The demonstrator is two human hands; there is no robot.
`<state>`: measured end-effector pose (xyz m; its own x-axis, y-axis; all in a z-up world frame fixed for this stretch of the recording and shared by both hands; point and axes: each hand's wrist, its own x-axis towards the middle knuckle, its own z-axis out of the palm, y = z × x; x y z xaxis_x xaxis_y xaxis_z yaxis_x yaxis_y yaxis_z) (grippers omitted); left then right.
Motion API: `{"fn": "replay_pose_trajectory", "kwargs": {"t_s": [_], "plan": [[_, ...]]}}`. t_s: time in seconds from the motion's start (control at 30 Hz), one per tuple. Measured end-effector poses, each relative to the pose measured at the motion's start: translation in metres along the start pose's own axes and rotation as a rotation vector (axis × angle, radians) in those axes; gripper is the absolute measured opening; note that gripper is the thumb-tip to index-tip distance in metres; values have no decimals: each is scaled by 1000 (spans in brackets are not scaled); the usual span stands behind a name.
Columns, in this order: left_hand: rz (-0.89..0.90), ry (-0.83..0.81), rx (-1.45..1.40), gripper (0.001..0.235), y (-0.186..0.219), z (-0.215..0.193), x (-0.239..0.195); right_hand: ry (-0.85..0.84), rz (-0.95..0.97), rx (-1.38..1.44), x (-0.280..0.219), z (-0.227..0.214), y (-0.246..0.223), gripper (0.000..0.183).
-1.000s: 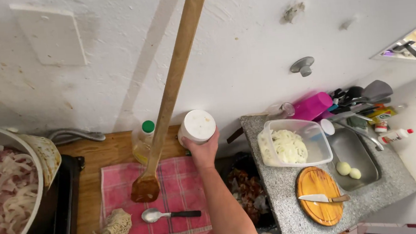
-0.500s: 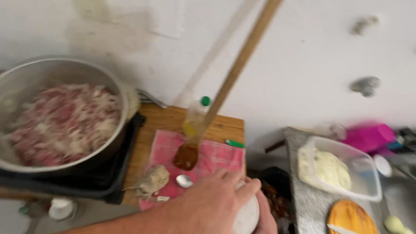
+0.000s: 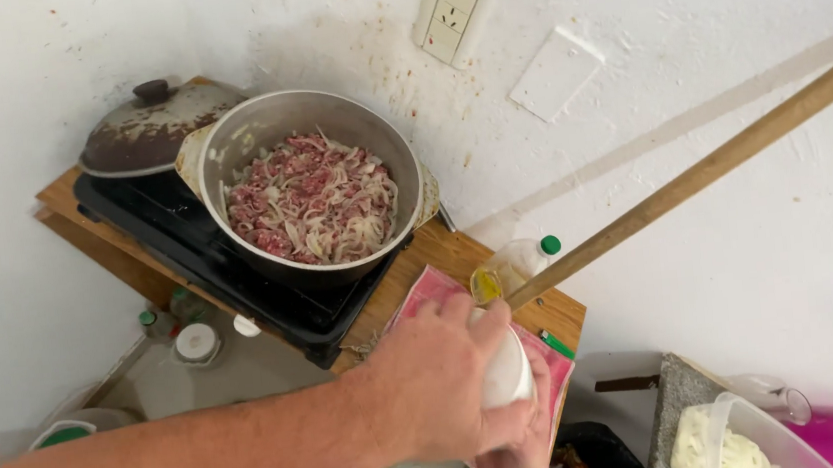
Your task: The person adds salt to a pot of ground meat and onions on a portable stove, stirs the mixture with a spoon, and covers it with a lid. Then, they move to the sink area and slice a peeled onion on a wooden cutting board, placing the slices into a plastic container.
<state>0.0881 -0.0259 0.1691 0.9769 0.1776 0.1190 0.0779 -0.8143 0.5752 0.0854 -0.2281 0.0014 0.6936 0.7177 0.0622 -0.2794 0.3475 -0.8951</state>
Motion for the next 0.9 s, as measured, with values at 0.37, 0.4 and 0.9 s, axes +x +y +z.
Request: {"fn": "replay_pose_trajectory", "kwargs": {"t_s": [0.37,0.4,0.9], "plan": [[170,-294,20,115,-59,-101,-1,-183,-125,308,160,62,-19,96],[-66,-299,66,95,-56,-109,1,-138,-144,297,162,66,-15,97],[113,552,-1757,74,-211,-167,-83,141,-173,50,249,119,-42,99]]}}
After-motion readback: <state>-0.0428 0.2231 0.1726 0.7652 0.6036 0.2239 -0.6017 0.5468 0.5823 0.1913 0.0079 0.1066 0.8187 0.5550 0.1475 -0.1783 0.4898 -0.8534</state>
